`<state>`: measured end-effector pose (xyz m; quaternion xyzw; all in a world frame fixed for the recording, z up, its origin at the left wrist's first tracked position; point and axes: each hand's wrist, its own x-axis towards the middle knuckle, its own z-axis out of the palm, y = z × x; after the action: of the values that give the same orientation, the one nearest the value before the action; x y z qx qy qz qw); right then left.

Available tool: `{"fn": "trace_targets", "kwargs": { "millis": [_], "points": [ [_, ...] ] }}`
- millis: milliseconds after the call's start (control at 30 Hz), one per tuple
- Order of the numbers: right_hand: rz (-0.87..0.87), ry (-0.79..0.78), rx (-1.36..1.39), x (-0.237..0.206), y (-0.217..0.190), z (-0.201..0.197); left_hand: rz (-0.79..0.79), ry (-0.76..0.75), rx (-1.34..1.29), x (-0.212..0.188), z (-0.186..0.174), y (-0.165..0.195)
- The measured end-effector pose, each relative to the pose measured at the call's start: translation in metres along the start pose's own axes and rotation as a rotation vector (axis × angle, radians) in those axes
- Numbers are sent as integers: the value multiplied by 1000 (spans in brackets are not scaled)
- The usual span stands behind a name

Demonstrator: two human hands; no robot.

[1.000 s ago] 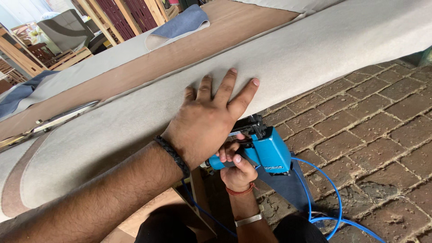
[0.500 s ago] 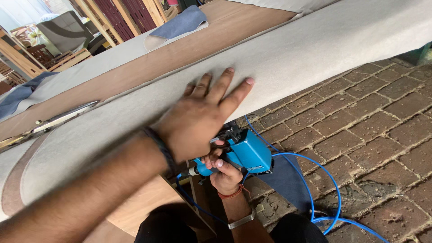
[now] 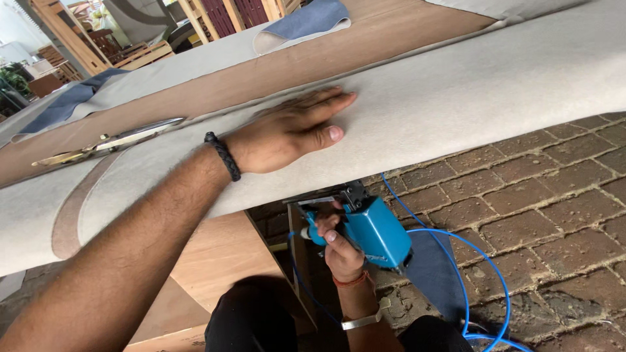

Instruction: The person staples light-colored fabric onto a curved wooden furniture frame using a pneumatic staple gun. They smooth the fabric, trim excess with scissors, and continue stapling along the edges to secure the material.

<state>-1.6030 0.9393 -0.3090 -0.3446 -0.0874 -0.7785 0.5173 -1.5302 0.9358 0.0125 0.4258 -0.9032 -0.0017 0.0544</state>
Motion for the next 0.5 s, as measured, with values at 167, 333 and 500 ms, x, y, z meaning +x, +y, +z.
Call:
{"fn": "trace_targets", "kwargs": {
  "millis": [167, 333, 500],
  "points": [
    [-48, 6, -118, -3, 4, -7, -34, -2, 17, 0, 1, 0],
    [-465, -22, -883, 17, -2, 2, -43, 11, 63, 1, 4, -4],
    [-286, -130, -639, 55, -13, 7, -18, 21, 61, 1, 5, -5]
  ]
}}
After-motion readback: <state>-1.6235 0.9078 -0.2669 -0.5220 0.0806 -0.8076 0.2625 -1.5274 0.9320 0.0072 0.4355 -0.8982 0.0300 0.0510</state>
